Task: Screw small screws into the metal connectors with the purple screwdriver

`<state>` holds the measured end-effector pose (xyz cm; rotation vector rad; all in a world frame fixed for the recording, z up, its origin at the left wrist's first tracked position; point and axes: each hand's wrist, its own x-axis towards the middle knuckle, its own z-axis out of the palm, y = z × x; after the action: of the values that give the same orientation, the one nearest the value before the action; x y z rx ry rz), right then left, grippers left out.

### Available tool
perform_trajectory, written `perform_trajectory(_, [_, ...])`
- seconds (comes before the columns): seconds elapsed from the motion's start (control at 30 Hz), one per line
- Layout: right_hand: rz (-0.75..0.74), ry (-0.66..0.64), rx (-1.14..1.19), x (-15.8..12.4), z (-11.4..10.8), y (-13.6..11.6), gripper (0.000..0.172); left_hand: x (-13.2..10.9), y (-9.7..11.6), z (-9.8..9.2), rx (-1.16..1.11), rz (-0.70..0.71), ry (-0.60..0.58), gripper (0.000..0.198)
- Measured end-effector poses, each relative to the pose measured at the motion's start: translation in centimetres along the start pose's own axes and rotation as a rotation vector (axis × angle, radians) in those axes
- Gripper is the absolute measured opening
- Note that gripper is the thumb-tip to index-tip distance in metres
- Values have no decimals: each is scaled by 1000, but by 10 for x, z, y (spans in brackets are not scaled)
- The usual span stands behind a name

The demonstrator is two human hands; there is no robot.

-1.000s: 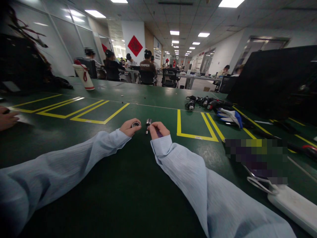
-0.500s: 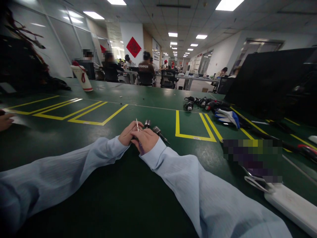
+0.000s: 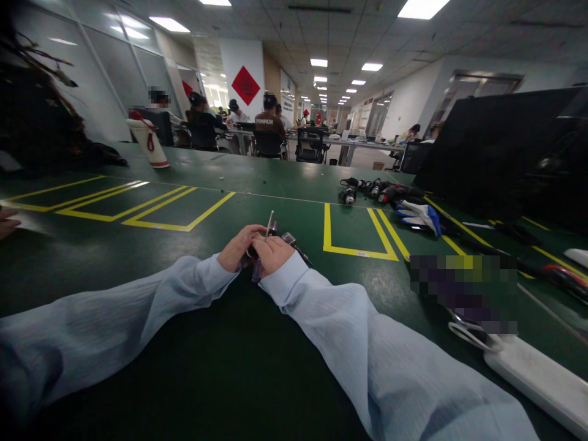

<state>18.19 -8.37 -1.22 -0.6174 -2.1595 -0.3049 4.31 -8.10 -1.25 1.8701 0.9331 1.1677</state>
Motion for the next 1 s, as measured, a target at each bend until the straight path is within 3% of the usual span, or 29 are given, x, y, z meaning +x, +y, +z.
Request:
perform_trajectory(0.2, [55, 0, -17, 8, -17, 2, 19, 3, -6, -2, 183, 230, 92, 46])
perform_trajectory(0.37, [253, 47, -151, 18, -49, 34, 25, 12, -15, -16, 364, 382, 267, 38])
perform_trajectory(0.53, [557, 57, -338, 7, -76, 90, 30, 34, -26, -25, 613, 198, 270, 35])
perform_trajectory(0.67, [667, -43, -445, -16, -79, 118, 30, 58, -31, -20, 727, -55, 231, 44])
perform_trajectory(0.83, [710, -231, -513, -34, -72, 126, 29, 83, -28, -4, 918, -315, 69, 62])
perform_trajectory(1.0, [715, -345, -568, -38, -66, 121, 33, 87, -25, -1, 1049, -386, -14, 59])
